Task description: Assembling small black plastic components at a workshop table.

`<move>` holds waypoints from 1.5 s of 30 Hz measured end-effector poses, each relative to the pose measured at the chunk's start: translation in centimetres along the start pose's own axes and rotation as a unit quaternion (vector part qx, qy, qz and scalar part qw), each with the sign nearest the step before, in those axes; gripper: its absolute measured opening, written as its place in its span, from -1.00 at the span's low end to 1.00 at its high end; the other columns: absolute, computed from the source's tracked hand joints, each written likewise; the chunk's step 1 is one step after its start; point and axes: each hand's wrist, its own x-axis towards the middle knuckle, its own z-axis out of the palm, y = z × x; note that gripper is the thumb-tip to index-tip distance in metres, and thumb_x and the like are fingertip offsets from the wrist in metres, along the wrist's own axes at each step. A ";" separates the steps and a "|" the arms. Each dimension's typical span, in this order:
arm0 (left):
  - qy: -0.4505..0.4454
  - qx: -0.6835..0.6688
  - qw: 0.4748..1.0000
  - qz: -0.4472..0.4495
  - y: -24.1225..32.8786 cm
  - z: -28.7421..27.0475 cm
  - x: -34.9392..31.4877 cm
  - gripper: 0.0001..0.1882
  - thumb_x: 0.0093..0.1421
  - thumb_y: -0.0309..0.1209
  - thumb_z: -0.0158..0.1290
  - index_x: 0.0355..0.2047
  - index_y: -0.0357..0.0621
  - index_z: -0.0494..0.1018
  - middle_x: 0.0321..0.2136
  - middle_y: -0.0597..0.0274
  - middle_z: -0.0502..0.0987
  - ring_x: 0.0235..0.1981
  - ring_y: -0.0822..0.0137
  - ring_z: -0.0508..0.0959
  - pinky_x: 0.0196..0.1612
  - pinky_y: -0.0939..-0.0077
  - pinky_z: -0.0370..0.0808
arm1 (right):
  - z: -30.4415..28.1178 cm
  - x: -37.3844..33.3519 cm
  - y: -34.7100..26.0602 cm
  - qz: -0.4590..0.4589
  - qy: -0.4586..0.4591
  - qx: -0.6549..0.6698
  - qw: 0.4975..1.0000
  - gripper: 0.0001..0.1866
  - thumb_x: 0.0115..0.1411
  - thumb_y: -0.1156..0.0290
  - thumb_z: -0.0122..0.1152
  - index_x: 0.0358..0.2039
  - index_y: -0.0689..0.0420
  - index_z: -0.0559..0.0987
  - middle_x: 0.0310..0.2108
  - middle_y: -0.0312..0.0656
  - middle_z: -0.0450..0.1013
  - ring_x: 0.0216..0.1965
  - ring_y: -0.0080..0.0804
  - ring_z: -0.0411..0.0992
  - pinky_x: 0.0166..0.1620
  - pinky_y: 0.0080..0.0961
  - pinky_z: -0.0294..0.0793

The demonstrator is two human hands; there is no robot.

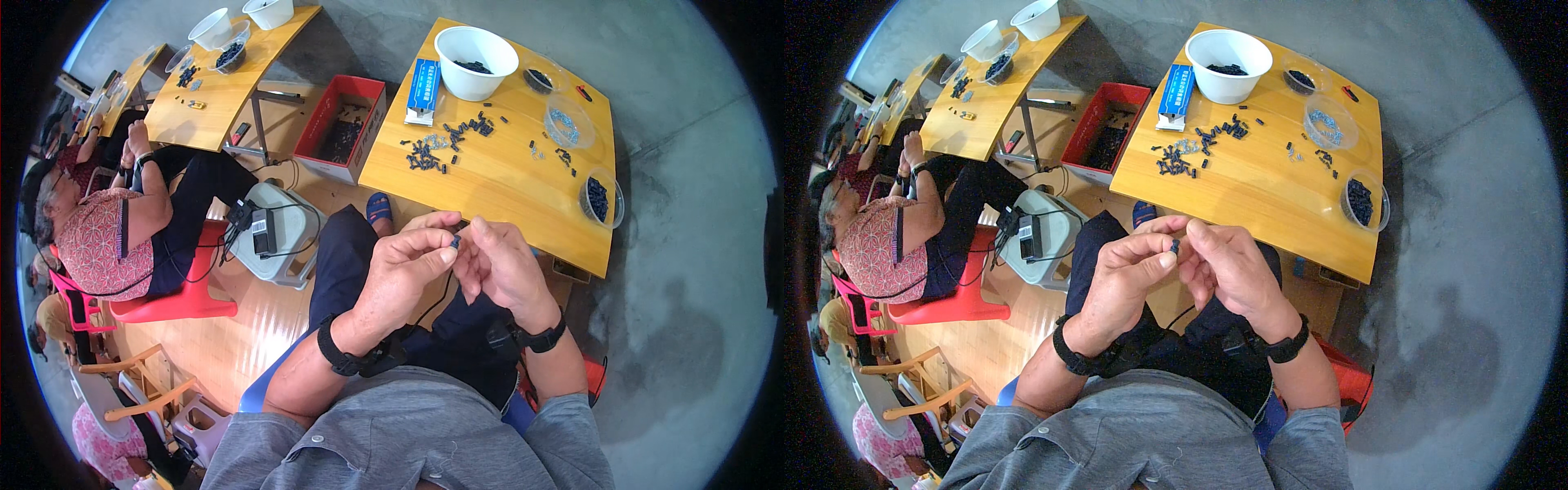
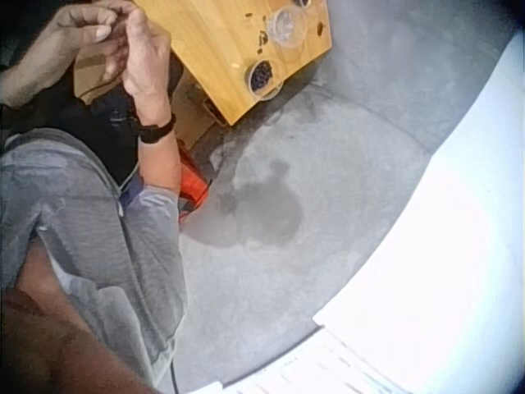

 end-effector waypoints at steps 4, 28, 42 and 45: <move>-0.005 0.034 0.999 0.008 -0.1 -0.3 0.0 -0.91 0.15 -0.61 0.05 -0.35 -0.25 0.54 0.07 0.09 0.36 0.06 0.31 0.37 0.13 0.36 0.30 | 0.3 0.1 0.6 0.042 -0.036 0.050 0.997 -0.35 0.28 -0.13 -0.13 -0.53 0.28 0.48 -0.71 -0.22 0.37 -0.81 -0.60 0.31 -0.78 -0.70 0.32; -0.009 0.088 0.996 0.021 0.2 -0.3 0.1 -0.89 0.12 -0.66 0.06 -0.35 -0.29 0.54 0.03 0.08 0.37 0.06 0.31 0.37 0.11 0.43 0.30 | 1.0 0.0 -0.3 -0.148 0.038 -0.106 0.983 -0.86 0.23 0.46 0.11 -0.33 0.27 0.56 -0.60 -0.39 0.41 -0.64 -0.75 0.30 -0.57 -0.77 0.32; 0.021 0.061 0.997 0.038 0.1 -0.1 0.4 -0.91 0.10 -0.64 0.07 -0.38 -0.33 0.55 -0.08 0.06 0.42 0.09 0.30 0.33 0.07 0.47 0.26 | 0.7 0.3 0.0 -0.073 0.037 0.042 0.996 -0.70 0.26 0.25 0.09 -0.43 0.26 0.50 -0.65 -0.31 0.38 -0.71 -0.67 0.31 -0.66 -0.73 0.33; 0.012 0.049 0.998 0.037 0.2 -0.1 0.4 -0.90 0.10 -0.64 0.07 -0.37 -0.32 0.55 -0.08 0.06 0.41 0.10 0.29 0.32 0.07 0.46 0.26 | 0.4 0.4 0.0 -0.005 -0.001 0.045 0.999 -0.51 0.28 0.01 -0.02 -0.45 0.25 0.47 -0.69 -0.27 0.36 -0.78 -0.62 0.29 -0.75 -0.70 0.31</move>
